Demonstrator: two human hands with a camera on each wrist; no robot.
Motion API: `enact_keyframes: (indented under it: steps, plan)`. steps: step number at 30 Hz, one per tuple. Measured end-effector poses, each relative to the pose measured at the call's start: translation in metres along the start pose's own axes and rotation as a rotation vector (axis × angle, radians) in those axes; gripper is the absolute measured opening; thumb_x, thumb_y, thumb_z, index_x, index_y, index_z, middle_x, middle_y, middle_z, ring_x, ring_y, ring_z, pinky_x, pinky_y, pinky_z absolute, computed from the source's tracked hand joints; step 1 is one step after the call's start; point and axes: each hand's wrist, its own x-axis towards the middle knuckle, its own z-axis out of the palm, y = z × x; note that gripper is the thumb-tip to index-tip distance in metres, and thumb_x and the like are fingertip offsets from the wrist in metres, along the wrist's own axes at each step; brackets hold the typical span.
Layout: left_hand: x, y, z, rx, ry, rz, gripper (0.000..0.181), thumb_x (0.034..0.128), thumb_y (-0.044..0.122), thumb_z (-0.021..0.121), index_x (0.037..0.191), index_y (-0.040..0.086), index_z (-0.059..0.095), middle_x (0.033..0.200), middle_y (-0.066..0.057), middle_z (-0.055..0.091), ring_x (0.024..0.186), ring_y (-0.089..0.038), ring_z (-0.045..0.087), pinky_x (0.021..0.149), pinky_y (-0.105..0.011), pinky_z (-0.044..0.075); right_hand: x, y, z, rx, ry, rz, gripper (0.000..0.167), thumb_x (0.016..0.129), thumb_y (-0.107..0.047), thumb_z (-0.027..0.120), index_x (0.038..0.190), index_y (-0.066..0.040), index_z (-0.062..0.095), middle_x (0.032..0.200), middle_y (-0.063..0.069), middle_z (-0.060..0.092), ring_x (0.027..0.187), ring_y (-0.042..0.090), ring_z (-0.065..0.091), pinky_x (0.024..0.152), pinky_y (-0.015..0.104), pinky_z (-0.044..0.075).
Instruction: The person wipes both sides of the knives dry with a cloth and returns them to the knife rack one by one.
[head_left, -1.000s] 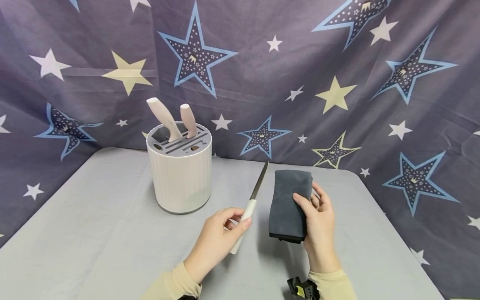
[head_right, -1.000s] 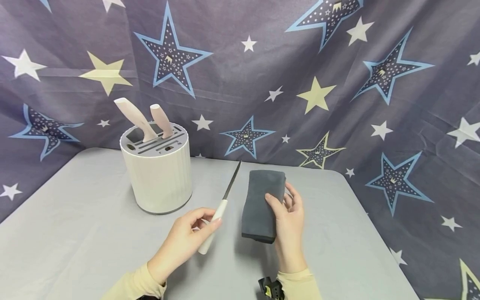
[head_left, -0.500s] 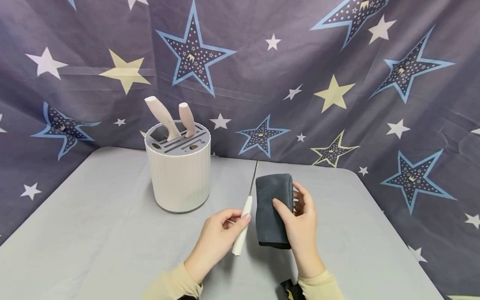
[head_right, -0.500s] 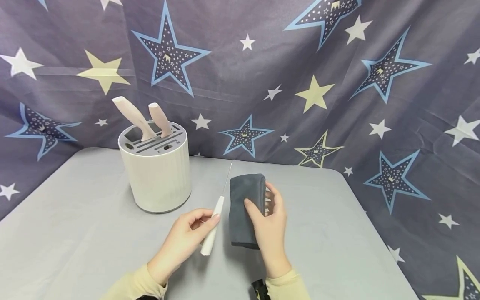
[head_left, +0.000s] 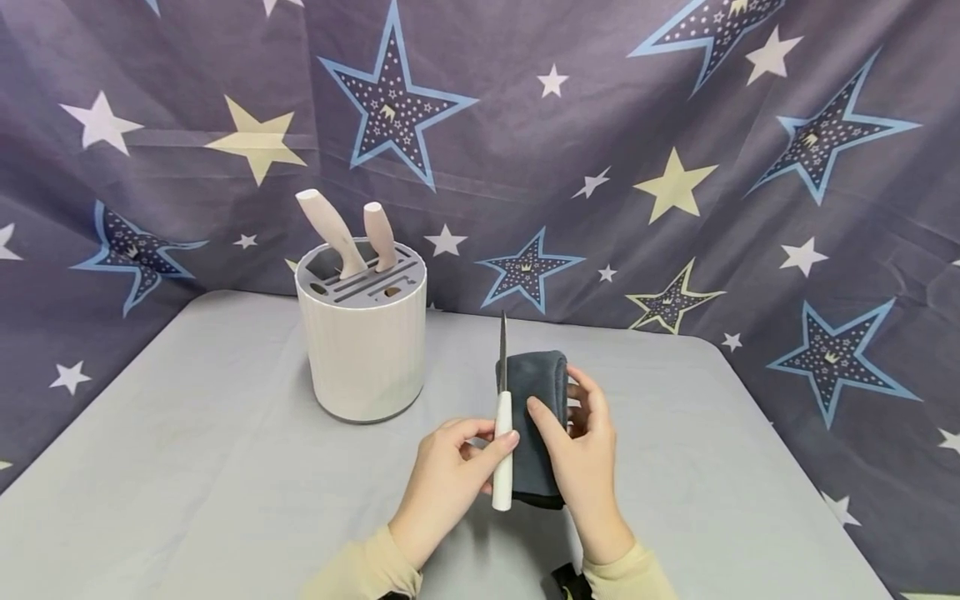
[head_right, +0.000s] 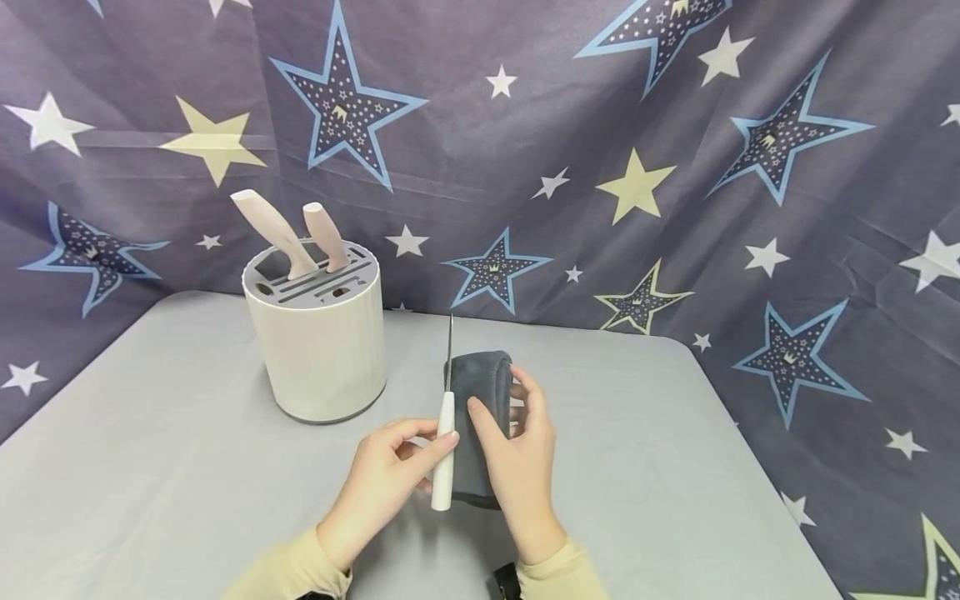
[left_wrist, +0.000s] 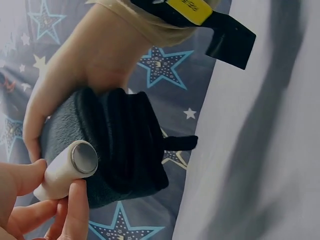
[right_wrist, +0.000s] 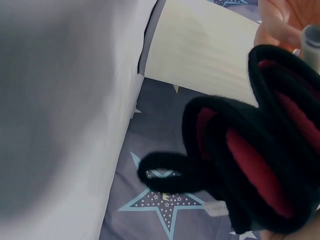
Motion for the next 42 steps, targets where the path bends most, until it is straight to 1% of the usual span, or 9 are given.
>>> enact_keyframes:
  steps: [9,12,18,21,28,33,36,38,42]
  plan:
    - [0.003,-0.002,0.001,0.024,0.012,0.036,0.035,0.0880,0.032,0.075,0.106,0.002,0.075,0.096,-0.012,0.065,0.063,-0.007,0.061,0.050,-0.027,0.055,-0.001,-0.001,0.006,0.047,-0.015,0.059,0.064,0.087,-0.015,0.074,0.144,-0.011,0.044,0.120,0.012,0.064,0.084,0.006,0.063,0.070,0.019,0.053]
    - [0.005,-0.001,0.000,0.049,0.022,0.047,0.035,0.0891,0.030,0.074,0.109,0.001,0.074,0.096,-0.013,0.066,0.063,-0.007,0.060,0.050,-0.025,0.054,-0.001,-0.001,0.008,0.026,-0.032,0.044,0.059,0.088,-0.017,0.074,0.140,-0.010,0.048,0.119,0.010,0.063,0.080,0.006,0.062,0.067,0.020,0.053]
    - [0.009,-0.001,-0.002,0.088,0.048,0.064,0.033,0.0893,0.025,0.074,0.111,0.001,0.074,0.098,-0.013,0.067,0.062,-0.007,0.060,0.050,-0.022,0.053,-0.003,-0.003,0.008,0.004,-0.073,0.008,0.051,0.089,-0.020,0.073,0.135,-0.012,0.053,0.116,0.010,0.062,0.075,0.008,0.060,0.061,0.024,0.054]
    - [0.011,0.000,-0.004,0.086,0.051,0.063,0.033,0.0894,0.024,0.074,0.112,0.001,0.073,0.099,-0.013,0.068,0.064,-0.009,0.062,0.051,-0.022,0.053,-0.005,-0.003,0.008,0.001,-0.080,0.023,0.049,0.089,-0.020,0.073,0.134,-0.013,0.054,0.115,0.009,0.062,0.074,0.008,0.060,0.061,0.024,0.053]
    - [0.017,0.004,-0.009,0.087,0.038,0.042,0.029,0.0894,0.024,0.074,0.110,0.003,0.074,0.098,-0.013,0.067,0.065,-0.012,0.066,0.051,-0.030,0.056,-0.009,0.000,0.011,0.008,-0.079,0.061,0.048,0.086,-0.018,0.076,0.130,-0.016,0.056,0.110,0.003,0.062,0.073,0.010,0.060,0.059,0.025,0.052]
    - [0.020,0.008,-0.014,0.074,0.043,0.042,0.029,0.0889,0.022,0.074,0.110,0.002,0.074,0.098,-0.014,0.068,0.065,-0.012,0.066,0.050,-0.029,0.055,-0.012,0.001,0.013,0.029,-0.091,0.064,0.049,0.085,-0.017,0.076,0.129,-0.014,0.055,0.110,0.004,0.061,0.071,0.009,0.060,0.058,0.025,0.052]
    - [0.022,0.009,-0.015,0.066,0.050,0.020,0.028,0.0882,0.023,0.075,0.109,0.004,0.075,0.097,-0.011,0.068,0.066,-0.011,0.065,0.050,-0.030,0.056,-0.013,0.001,0.014,0.053,-0.104,0.070,0.047,0.086,-0.015,0.075,0.128,-0.011,0.055,0.109,0.005,0.060,0.070,0.009,0.061,0.057,0.026,0.054]
    - [0.022,0.009,-0.016,0.051,0.055,0.003,0.027,0.0874,0.022,0.076,0.109,0.006,0.075,0.097,-0.010,0.068,0.067,-0.011,0.065,0.050,-0.030,0.056,-0.014,0.001,0.015,0.075,-0.107,0.079,0.046,0.086,-0.013,0.074,0.128,-0.011,0.055,0.107,0.005,0.060,0.070,0.009,0.063,0.057,0.027,0.055]
    - [0.022,0.009,-0.014,-0.005,0.070,-0.006,0.030,0.0858,0.020,0.078,0.112,0.006,0.074,0.096,-0.011,0.069,0.069,-0.013,0.066,0.049,-0.029,0.055,-0.014,0.000,0.016,0.116,-0.094,0.091,0.043,0.088,-0.012,0.072,0.127,-0.008,0.054,0.104,0.006,0.058,0.071,0.009,0.064,0.058,0.028,0.056]
